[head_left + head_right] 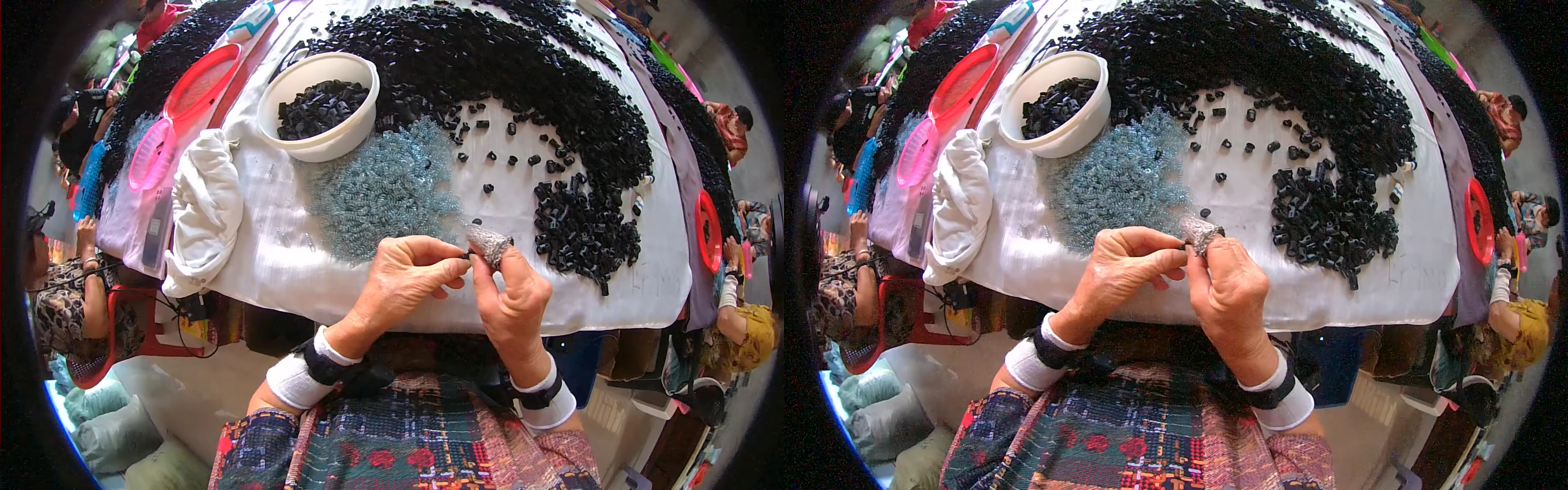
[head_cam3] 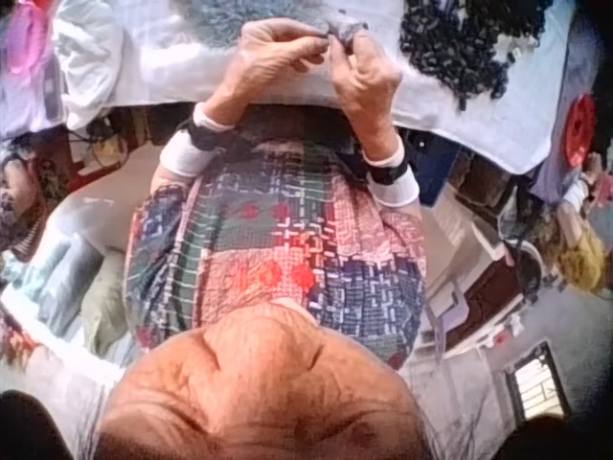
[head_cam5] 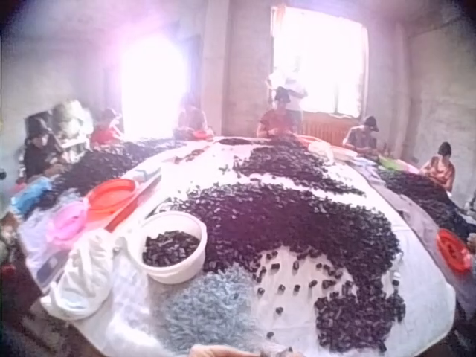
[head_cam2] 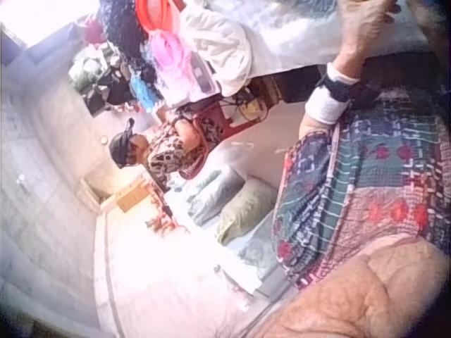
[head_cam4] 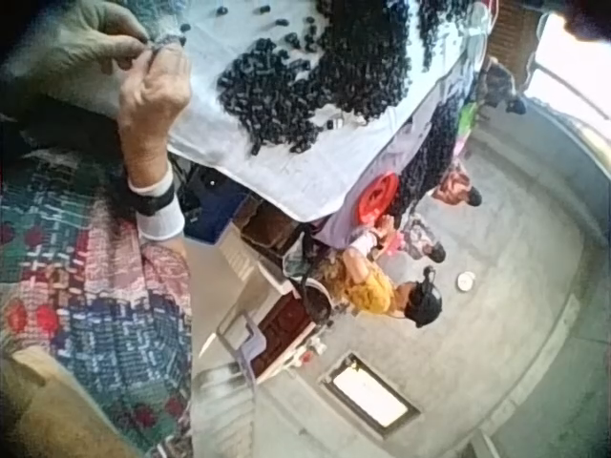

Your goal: Sort and inspect small black plastic or rubber components on a work table.

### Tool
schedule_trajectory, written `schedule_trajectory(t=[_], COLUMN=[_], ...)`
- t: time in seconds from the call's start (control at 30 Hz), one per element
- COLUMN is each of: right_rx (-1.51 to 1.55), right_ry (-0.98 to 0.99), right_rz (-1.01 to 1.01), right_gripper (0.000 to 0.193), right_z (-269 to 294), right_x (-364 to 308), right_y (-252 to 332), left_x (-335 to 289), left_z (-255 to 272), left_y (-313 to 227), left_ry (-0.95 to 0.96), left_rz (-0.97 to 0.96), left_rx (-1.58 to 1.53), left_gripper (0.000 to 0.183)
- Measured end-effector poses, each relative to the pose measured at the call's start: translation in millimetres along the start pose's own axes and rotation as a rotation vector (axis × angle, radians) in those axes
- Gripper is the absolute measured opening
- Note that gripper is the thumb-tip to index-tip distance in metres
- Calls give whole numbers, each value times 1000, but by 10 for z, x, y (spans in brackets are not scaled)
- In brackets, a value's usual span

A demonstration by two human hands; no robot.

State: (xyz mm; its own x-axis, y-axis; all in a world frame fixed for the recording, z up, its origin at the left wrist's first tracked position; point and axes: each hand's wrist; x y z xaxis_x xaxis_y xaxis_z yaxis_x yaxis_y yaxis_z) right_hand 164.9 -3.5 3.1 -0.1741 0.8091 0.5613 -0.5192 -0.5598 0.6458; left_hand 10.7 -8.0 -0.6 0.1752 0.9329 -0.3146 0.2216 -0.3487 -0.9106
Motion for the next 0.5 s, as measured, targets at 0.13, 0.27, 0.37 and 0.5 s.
schedule_trajectory(t=[0.13, 0.27, 0.37, 0.5], right_rx=[-25, 7, 54, 70], right_ry=[-9, -32, 24, 89], right_rz=[18, -15, -82, 12], right_gripper=[11, 11, 16, 35], right_z=[24, 5, 51, 138], right_x=[26, 48, 37, 147], right_y=[10, 21, -13, 23], left_x=[10, 56, 74, 97], left_z=[-67, -94, -89, -4], left_y=[-32, 23, -19, -41], left_ry=[-25, -37, -36, -8], left_rz=[-15, -31, 24, 105], left_rx=[45, -52, -82, -213], left_gripper=[19, 18, 17, 13])
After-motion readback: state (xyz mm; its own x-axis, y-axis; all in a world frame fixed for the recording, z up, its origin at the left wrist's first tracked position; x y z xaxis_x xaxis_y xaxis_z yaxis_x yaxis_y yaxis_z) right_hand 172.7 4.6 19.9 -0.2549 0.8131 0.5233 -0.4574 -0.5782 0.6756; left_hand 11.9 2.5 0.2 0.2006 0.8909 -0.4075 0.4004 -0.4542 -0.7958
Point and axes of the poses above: each hand's wrist, its own x-axis towards the middle knuckle, its own z-axis out of the back of the hand, y = z × x, and after that the axes turned 3 degrees about z, right-handed
